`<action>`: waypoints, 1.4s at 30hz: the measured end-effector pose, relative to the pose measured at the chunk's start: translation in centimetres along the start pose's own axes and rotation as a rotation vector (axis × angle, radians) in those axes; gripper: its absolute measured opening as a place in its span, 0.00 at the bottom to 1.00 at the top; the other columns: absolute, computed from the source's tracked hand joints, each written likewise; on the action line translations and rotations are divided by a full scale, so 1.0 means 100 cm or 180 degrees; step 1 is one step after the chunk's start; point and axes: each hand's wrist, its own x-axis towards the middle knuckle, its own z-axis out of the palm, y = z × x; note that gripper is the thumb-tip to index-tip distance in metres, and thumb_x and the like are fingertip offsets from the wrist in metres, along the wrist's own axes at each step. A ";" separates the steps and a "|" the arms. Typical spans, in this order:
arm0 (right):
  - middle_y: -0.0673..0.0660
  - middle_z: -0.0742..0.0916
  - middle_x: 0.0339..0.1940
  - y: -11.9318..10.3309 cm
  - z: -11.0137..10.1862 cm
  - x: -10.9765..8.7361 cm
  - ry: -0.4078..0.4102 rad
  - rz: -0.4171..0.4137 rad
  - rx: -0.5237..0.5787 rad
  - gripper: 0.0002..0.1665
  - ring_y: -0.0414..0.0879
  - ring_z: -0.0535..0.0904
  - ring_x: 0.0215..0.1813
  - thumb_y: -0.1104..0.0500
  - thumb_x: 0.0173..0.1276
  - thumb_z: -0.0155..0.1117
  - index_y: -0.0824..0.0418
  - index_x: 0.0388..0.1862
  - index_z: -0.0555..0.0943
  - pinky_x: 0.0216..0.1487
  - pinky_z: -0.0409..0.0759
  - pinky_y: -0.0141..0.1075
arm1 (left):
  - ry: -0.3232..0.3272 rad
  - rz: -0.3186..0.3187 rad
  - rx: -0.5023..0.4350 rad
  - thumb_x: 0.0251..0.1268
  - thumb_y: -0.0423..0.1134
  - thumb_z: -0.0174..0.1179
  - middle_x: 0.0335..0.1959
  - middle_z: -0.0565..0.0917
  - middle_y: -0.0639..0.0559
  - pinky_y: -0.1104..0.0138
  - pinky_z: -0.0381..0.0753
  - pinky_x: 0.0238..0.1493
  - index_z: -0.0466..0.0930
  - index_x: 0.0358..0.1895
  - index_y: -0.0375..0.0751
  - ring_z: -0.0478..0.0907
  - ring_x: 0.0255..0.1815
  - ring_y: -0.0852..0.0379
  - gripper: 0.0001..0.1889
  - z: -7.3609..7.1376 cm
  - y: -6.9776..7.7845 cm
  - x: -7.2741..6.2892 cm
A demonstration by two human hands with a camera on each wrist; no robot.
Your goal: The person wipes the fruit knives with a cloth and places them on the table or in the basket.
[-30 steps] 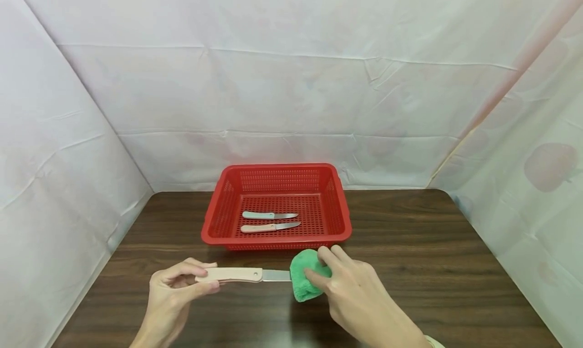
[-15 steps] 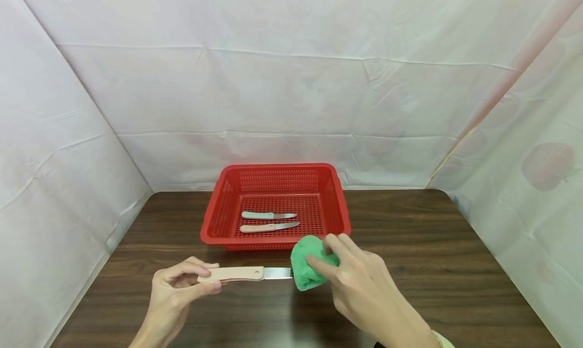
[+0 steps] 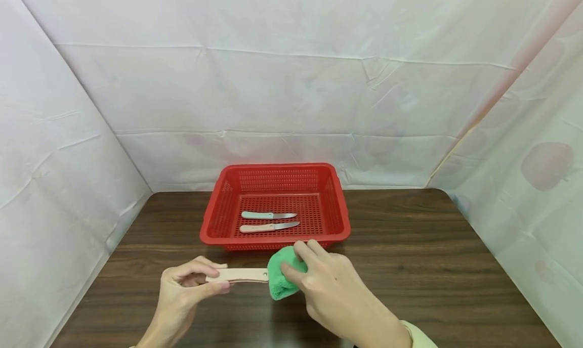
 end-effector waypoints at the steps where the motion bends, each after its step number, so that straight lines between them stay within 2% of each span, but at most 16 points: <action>1: 0.51 0.75 0.33 0.000 0.001 -0.001 0.0008 -0.0016 0.0003 0.28 0.41 0.69 0.33 0.72 0.52 0.45 0.51 0.42 0.85 0.14 0.53 0.18 | -0.0004 0.0010 -0.0027 0.41 0.12 0.64 0.34 0.84 0.42 0.46 0.83 0.30 0.82 0.30 0.30 0.84 0.36 0.45 0.12 0.000 0.000 0.000; 4: 0.51 0.74 0.33 0.001 0.003 -0.005 0.0061 -0.0056 -0.0026 0.29 0.41 0.68 0.32 0.72 0.53 0.42 0.50 0.42 0.85 0.14 0.50 0.17 | 0.0006 0.0040 -0.0081 0.41 0.11 0.63 0.34 0.84 0.41 0.45 0.83 0.30 0.81 0.30 0.29 0.84 0.35 0.45 0.13 -0.001 -0.001 0.000; 7: 0.51 0.74 0.33 0.004 0.002 -0.010 0.0056 -0.0045 -0.0056 0.30 0.41 0.68 0.32 0.72 0.52 0.42 0.50 0.41 0.86 0.14 0.50 0.18 | 0.0045 0.0062 -0.0078 0.41 0.11 0.63 0.34 0.84 0.40 0.47 0.84 0.29 0.81 0.29 0.30 0.84 0.35 0.45 0.13 -0.003 0.000 0.000; 10: 0.50 0.74 0.33 0.008 0.000 -0.017 0.0016 0.0021 -0.0091 0.31 0.40 0.68 0.32 0.70 0.55 0.37 0.49 0.40 0.86 0.14 0.51 0.18 | 0.0083 0.0065 -0.0036 0.41 0.11 0.63 0.33 0.84 0.40 0.50 0.85 0.30 0.82 0.29 0.30 0.84 0.35 0.45 0.14 -0.005 0.001 0.000; 14: 0.49 0.74 0.34 0.013 -0.002 -0.027 0.0002 0.0128 -0.0087 0.34 0.40 0.70 0.34 0.65 0.59 0.28 0.50 0.39 0.86 0.13 0.57 0.18 | 0.0078 0.0082 -0.0016 0.40 0.11 0.63 0.33 0.84 0.41 0.51 0.85 0.31 0.82 0.29 0.30 0.84 0.37 0.45 0.14 -0.008 0.001 -0.001; 16: 0.49 0.74 0.34 0.016 -0.004 -0.032 -0.0012 0.0195 -0.0070 0.33 0.40 0.71 0.34 0.65 0.58 0.30 0.50 0.40 0.86 0.13 0.61 0.19 | 0.0074 0.0095 -0.0020 0.40 0.11 0.63 0.33 0.84 0.41 0.51 0.85 0.32 0.82 0.29 0.30 0.83 0.37 0.45 0.14 -0.009 0.001 -0.001; 18: 0.49 0.74 0.35 0.018 -0.006 -0.036 -0.0035 0.0282 -0.0055 0.31 0.40 0.71 0.34 0.65 0.56 0.34 0.50 0.40 0.86 0.13 0.63 0.19 | 0.0030 0.0174 -0.0082 0.41 0.10 0.62 0.34 0.83 0.40 0.49 0.85 0.30 0.81 0.30 0.29 0.83 0.36 0.46 0.14 -0.011 0.000 -0.001; 23: 0.47 0.74 0.34 0.022 -0.008 -0.044 0.0086 0.0382 -0.0144 0.31 0.38 0.69 0.31 0.64 0.59 0.30 0.49 0.38 0.85 0.13 0.53 0.16 | -0.0083 0.0508 -0.0254 0.42 0.06 0.57 0.36 0.82 0.38 0.45 0.83 0.27 0.79 0.32 0.24 0.83 0.34 0.47 0.15 -0.017 -0.004 -0.001; 24: 0.47 0.74 0.34 0.022 -0.008 -0.046 0.0129 0.0380 -0.0155 0.34 0.37 0.68 0.30 0.62 0.60 0.26 0.49 0.37 0.85 0.13 0.52 0.16 | -0.0072 0.0543 -0.0240 0.42 0.06 0.57 0.35 0.82 0.38 0.46 0.83 0.27 0.79 0.32 0.24 0.83 0.34 0.47 0.15 -0.017 -0.004 -0.001; 30: 0.48 0.75 0.35 0.024 -0.005 -0.050 0.0191 0.0380 -0.0077 0.34 0.37 0.67 0.29 0.62 0.59 0.26 0.49 0.36 0.85 0.14 0.52 0.16 | -0.0157 0.0680 -0.0242 0.45 0.06 0.55 0.33 0.81 0.38 0.48 0.84 0.30 0.79 0.34 0.23 0.84 0.32 0.46 0.15 -0.018 -0.008 0.002; 33: 0.48 0.74 0.35 0.024 -0.005 -0.051 0.0166 0.0408 -0.0049 0.33 0.36 0.67 0.30 0.62 0.59 0.26 0.50 0.36 0.85 0.14 0.53 0.15 | -0.0207 0.0700 -0.0276 0.49 0.07 0.52 0.31 0.81 0.36 0.46 0.83 0.28 0.78 0.36 0.20 0.84 0.28 0.42 0.13 -0.017 -0.009 0.003; 36: 0.47 0.74 0.35 0.024 -0.004 -0.052 0.0161 0.0422 -0.0032 0.33 0.36 0.68 0.30 0.61 0.60 0.27 0.50 0.36 0.86 0.14 0.54 0.15 | -0.0211 0.0636 -0.0220 0.53 0.08 0.50 0.30 0.81 0.34 0.46 0.82 0.25 0.77 0.37 0.17 0.83 0.25 0.39 0.11 -0.018 -0.011 0.004; 42: 0.47 0.75 0.35 0.024 -0.002 -0.053 0.0192 0.0406 -0.0031 0.33 0.36 0.68 0.30 0.62 0.59 0.27 0.49 0.35 0.85 0.14 0.53 0.15 | -0.0308 0.0298 0.0043 0.57 0.12 0.53 0.35 0.82 0.30 0.49 0.83 0.22 0.77 0.39 0.17 0.83 0.23 0.41 0.08 -0.020 -0.011 0.005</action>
